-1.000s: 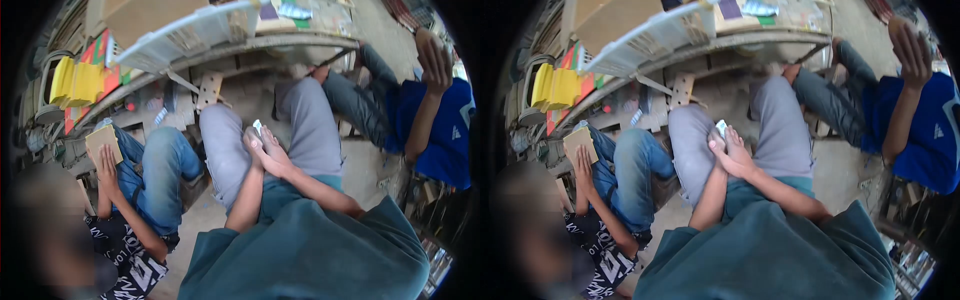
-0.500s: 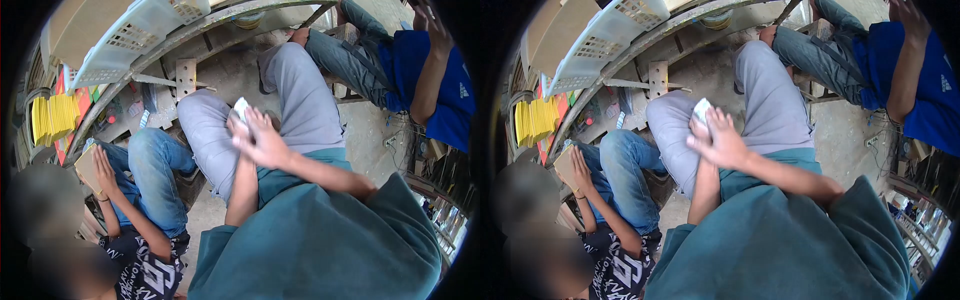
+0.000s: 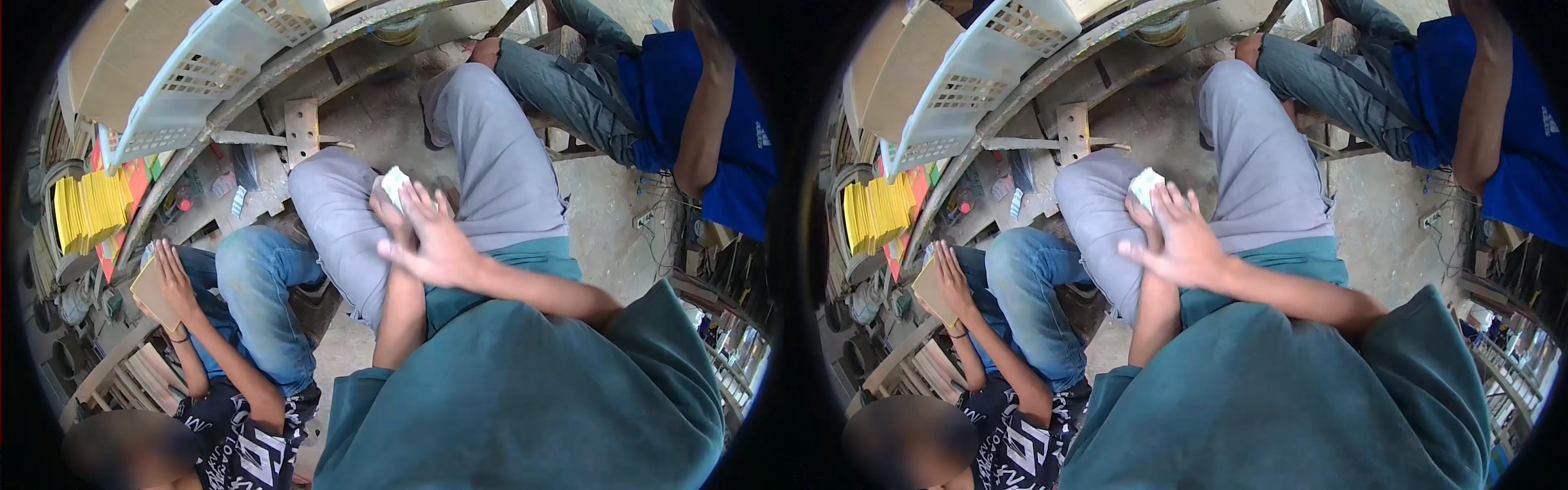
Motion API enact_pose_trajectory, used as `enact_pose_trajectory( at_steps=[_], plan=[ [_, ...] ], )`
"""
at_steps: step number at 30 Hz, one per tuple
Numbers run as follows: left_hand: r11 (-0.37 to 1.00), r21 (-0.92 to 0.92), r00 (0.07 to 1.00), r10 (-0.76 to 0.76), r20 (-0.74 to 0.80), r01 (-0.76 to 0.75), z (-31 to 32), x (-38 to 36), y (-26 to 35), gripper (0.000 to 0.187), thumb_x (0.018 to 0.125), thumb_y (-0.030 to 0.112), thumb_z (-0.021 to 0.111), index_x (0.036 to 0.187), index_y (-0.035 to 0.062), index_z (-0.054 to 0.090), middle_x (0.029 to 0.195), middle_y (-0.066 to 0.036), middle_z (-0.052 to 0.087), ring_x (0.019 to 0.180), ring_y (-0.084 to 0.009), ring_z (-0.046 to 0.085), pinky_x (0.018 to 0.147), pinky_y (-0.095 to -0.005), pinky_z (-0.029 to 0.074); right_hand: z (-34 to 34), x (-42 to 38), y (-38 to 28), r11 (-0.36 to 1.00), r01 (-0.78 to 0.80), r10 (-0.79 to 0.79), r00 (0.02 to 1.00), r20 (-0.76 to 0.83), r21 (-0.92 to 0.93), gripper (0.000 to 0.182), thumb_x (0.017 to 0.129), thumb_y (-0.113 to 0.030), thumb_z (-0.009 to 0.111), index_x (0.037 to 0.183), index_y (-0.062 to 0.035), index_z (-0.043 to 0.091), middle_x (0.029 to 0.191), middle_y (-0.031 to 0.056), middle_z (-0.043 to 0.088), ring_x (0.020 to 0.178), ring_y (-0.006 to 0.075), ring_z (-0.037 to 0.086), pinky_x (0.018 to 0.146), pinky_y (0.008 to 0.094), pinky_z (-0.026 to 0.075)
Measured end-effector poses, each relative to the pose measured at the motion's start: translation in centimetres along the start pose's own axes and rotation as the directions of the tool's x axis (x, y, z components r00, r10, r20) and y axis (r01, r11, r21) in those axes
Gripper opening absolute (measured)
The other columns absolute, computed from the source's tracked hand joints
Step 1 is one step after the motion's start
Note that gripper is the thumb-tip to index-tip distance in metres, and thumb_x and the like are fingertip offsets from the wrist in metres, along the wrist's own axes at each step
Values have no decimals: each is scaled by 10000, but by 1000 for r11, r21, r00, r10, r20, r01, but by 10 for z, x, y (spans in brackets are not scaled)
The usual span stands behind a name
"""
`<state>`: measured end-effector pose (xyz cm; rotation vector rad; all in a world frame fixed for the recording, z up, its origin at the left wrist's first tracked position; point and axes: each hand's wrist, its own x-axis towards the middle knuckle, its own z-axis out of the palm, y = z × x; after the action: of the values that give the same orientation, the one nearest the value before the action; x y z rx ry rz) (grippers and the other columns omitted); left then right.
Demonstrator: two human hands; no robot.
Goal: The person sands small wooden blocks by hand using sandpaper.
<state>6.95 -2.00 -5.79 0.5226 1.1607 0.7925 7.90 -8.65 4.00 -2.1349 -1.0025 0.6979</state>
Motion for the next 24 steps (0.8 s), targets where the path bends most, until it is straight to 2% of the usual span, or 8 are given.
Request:
enact_pose_trajectory(
  at_steps=[6, 8, 10, 12, 16, 18, 20, 24],
  plan=[
    [999, 31, 1000, 14, 21, -14, 2, 0, -3, 189, 920, 144, 504, 751, 73, 460, 696, -27, 467, 649, -151, 482, 574, -331, 421, -2, 32, 17, 967, -253, 251, 965, 73, 10, 999, 817, -666, 504, 1350, 156, 307, 1379, 368, 338, 1354, 463, 255, 1108, 573, 135],
    [999, 41, 999, 29, 32, -31, 0, -1, -2, 189, 920, 146, 502, 751, 73, 460, 697, -27, 467, 650, -151, 483, 576, -331, 421, -8, -8, -10, 998, -41, 39, 997, 60, 37, 935, 833, -645, 465, 1327, 142, 362, 1379, 338, 369, 1356, 439, 268, 1116, 562, 136],
    [999, 43, 999, 29, 34, -31, -3, 1, -2, 189, 921, 148, 500, 752, 73, 461, 698, -27, 467, 651, -151, 483, 577, -331, 422, -7, 11, 2, 999, -43, 44, 997, 65, -18, 917, 834, -640, 463, 1311, 140, 385, 1389, 320, 371, 1354, 435, 274, 1121, 550, 141],
    [998, 56, 998, 39, 41, -42, -2, 1, -4, 190, 922, 150, 498, 752, 73, 461, 700, -27, 468, 653, -151, 484, 579, -330, 422, -1, 48, 24, 971, -238, 238, 970, 54, -12, 963, 821, -667, 481, 1324, 145, 358, 1403, 326, 345, 1356, 440, 266, 1120, 552, 137],
    [995, 85, 997, 52, 49, -56, -4, 1, -1, 190, 923, 153, 494, 754, 73, 461, 702, -27, 469, 655, -151, 485, 582, -330, 422, -1, -12, -9, 1000, -24, 23, 998, 62, 15, 973, 825, -664, 485, 1334, 152, 338, 1393, 338, 351, 1360, 441, 262, 1119, 558, 127],
    [994, 94, 997, 59, 49, -64, -5, 1, -3, 191, 924, 155, 491, 754, 74, 462, 704, -27, 469, 656, -151, 486, 584, -329, 422, -9, 13, 4, 1000, -10, 12, 998, 61, -26, 983, 827, -667, 483, 1336, 160, 329, 1383, 358, 346, 1363, 439, 260, 1115, 569, 123],
    [992, 102, 996, 67, 57, -72, -3, 2, -6, 191, 925, 157, 489, 755, 74, 462, 705, -26, 469, 657, -151, 486, 585, -329, 422, -7, 49, 18, 978, -207, 207, 978, 8, 32, 986, 827, -672, 478, 1328, 165, 339, 1373, 374, 343, 1362, 439, 261, 1111, 575, 121],
    [987, 133, 995, 80, 67, -88, -5, 3, -3, 192, 926, 161, 485, 756, 74, 463, 707, -26, 470, 660, -151, 487, 588, -328, 423, -9, -6, -14, 1000, -7, 8, 999, 45, -12, 984, 826, -688, 464, 1330, 151, 352, 1390, 334, 357, 1353, 446, 272, 1103, 590, 126]
  ],
)
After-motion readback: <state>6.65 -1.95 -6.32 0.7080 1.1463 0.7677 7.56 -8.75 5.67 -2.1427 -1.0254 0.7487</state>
